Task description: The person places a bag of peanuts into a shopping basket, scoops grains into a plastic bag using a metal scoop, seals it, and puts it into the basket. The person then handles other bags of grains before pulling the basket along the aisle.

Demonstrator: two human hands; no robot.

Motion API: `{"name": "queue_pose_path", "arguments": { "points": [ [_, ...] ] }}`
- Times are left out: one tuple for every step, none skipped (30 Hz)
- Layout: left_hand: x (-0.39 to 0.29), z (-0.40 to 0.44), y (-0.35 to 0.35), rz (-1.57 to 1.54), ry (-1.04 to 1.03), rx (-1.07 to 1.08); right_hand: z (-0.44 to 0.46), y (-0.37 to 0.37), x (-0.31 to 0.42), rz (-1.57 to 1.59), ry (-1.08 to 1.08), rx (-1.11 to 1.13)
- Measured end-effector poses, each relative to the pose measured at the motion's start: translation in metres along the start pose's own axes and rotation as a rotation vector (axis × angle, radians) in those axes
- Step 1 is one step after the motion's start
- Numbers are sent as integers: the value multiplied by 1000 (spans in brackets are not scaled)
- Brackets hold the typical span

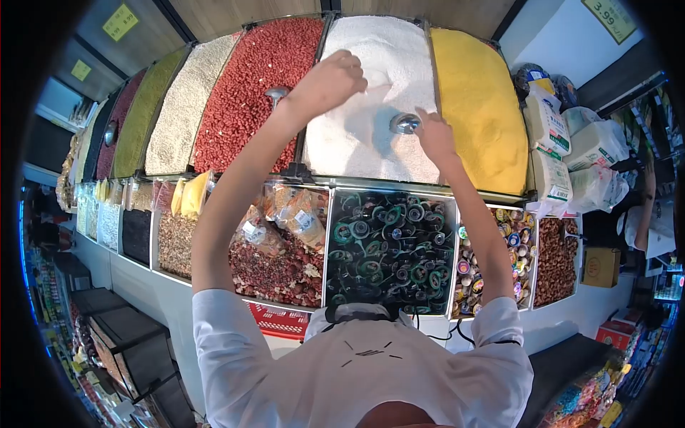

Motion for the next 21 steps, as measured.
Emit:
{"name": "queue_pose_path", "arguments": {
  "points": [
    [-12, 0, 11, -20, -21, 9, -5, 28, 13, 219, 37, -37],
    [-21, -2, 20, -15, -23, 5, -13, 56, 26, 436, 75, -70],
    [-33, -4, 25, -63, -32, 44, -23, 77, 38, 432, 74, -74],
    [-45, -7, 28, -114, -44, 84, -35, 93, 59, 566, 153, -22],
    [-58, -11, 33, -156, -64, 48, -46, 101, 77, 703, 233, 28],
    [-70, -14, 38, -153, -72, 51, -54, 102, 81, 707, 231, 21],
    [-83, -18, 43, -208, -72, 59, -65, 104, 93, 627, 328, 9],
    [-96, -22, 48, -263, -70, 66, -77, 104, 104, 545, 423, -2],
    [-109, -27, 52, -318, -67, 85, -84, 95, 104, 484, 400, 38],
    [-122, -33, 55, -318, -70, 91, -92, 93, 103, 490, 397, 36],
    [-132, -41, 56, -355, -38, 83, -101, 87, 101, 421, 382, 64],
    [-141, -49, 55, -396, -1, 77, -112, 82, 101, 355, 366, 98],
    [-149, -61, 53, -482, 32, 92, -128, 91, 101, 413, 368, 64],
    [-161, -76, 48, -499, 41, 105, -144, 88, 100, 425, 359, 83],
    [-164, -92, 37, -629, 155, 129, -162, 84, 103, 411, 397, 113],
    [-168, -108, 24, -754, 269, 150, -179, 81, 106, 395, 436, 140],
    [-180, -125, 11, -779, 335, 216, -196, 82, 109, 409, 435, 132],
    [-198, -136, 1, -794, 334, 225, -212, 79, 107, 414, 423, 142],
    [-211, -144, -5, -747, 338, 188, -225, 73, 101, 419, 400, 157],
    [-219, -150, -10, -695, 342, 147, -235, 69, 93, 420, 383, 168],
    [-222, -146, -6, -661, 340, 85, -243, 69, 84, 410, 374, 138]
  ]
}}
Point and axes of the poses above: each hand's wrist, its own z-axis towards the middle knuckle, its own y-axis out of the back of the hand, x = y × z, the point moved 10 cm from there along z, towards the middle knuckle, and after that the axes turned 1 degree about -x, right-handed, at the moved point
